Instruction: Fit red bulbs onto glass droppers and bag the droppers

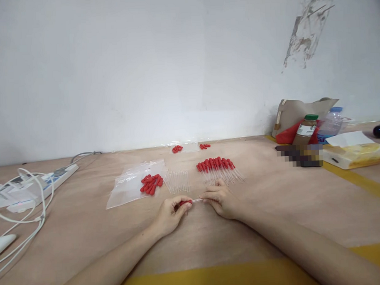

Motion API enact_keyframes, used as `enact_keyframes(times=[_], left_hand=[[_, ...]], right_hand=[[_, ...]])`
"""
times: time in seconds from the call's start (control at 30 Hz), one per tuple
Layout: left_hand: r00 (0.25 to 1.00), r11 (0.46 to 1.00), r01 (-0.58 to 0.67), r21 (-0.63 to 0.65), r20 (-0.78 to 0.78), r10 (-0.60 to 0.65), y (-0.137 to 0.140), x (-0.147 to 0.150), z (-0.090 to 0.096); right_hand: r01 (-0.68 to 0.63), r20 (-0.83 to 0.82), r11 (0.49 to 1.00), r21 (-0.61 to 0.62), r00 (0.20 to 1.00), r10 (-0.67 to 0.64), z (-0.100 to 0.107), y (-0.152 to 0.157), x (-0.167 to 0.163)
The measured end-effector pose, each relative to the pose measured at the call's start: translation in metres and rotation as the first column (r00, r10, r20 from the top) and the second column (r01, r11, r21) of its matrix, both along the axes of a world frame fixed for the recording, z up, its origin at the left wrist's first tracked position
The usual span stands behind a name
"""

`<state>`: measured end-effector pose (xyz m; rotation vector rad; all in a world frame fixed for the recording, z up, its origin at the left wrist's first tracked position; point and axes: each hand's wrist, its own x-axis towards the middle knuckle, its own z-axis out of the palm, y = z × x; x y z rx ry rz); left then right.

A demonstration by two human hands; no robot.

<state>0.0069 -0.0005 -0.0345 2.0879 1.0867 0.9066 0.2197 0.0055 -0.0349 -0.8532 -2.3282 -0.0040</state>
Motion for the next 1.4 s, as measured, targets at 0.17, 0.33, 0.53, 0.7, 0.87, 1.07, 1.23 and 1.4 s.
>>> enact_keyframes(times=[0.17,0.33,0.53,0.7,0.87,1.07,1.23,1.4], left_hand=[[0.996,0.999,0.036,0.01,-0.081,-0.035,-0.002,0.001,0.005],[0.992,0.997,0.031,0.07,-0.128,-0.022,-0.004,0.001,0.005],[0.984,0.984,0.057,0.171,-0.174,-0.026,-0.004,0.0,0.004],[0.976,0.969,0.104,0.224,-0.209,-0.057,-0.005,-0.001,0.007],[0.956,0.95,0.192,0.244,-0.265,-0.125,-0.003,-0.003,0.009],[0.95,0.911,0.245,0.332,-0.27,-0.157,-0.003,-0.001,0.012],[0.947,0.873,0.283,0.396,-0.256,-0.191,0.004,-0.004,0.017],[0.963,0.84,0.236,0.488,-0.233,-0.135,0.012,-0.01,0.015]], right_hand=[[-0.012,0.078,0.997,0.073,0.997,0.007,-0.004,0.006,0.003],[0.027,0.092,0.992,0.127,0.995,-0.038,-0.006,0.002,0.0],[0.092,0.086,0.993,0.078,0.991,-0.099,-0.002,-0.01,-0.009],[0.099,0.038,0.993,-0.061,0.995,-0.097,-0.001,-0.014,-0.015],[0.108,0.011,0.977,-0.182,0.994,-0.108,-0.004,-0.016,-0.018],[0.125,-0.047,0.959,-0.255,0.989,-0.141,-0.008,-0.021,-0.022],[0.098,-0.108,0.969,-0.228,0.986,-0.125,0.001,-0.024,-0.025],[0.083,-0.054,0.97,-0.228,0.994,-0.098,0.016,-0.025,-0.023]])
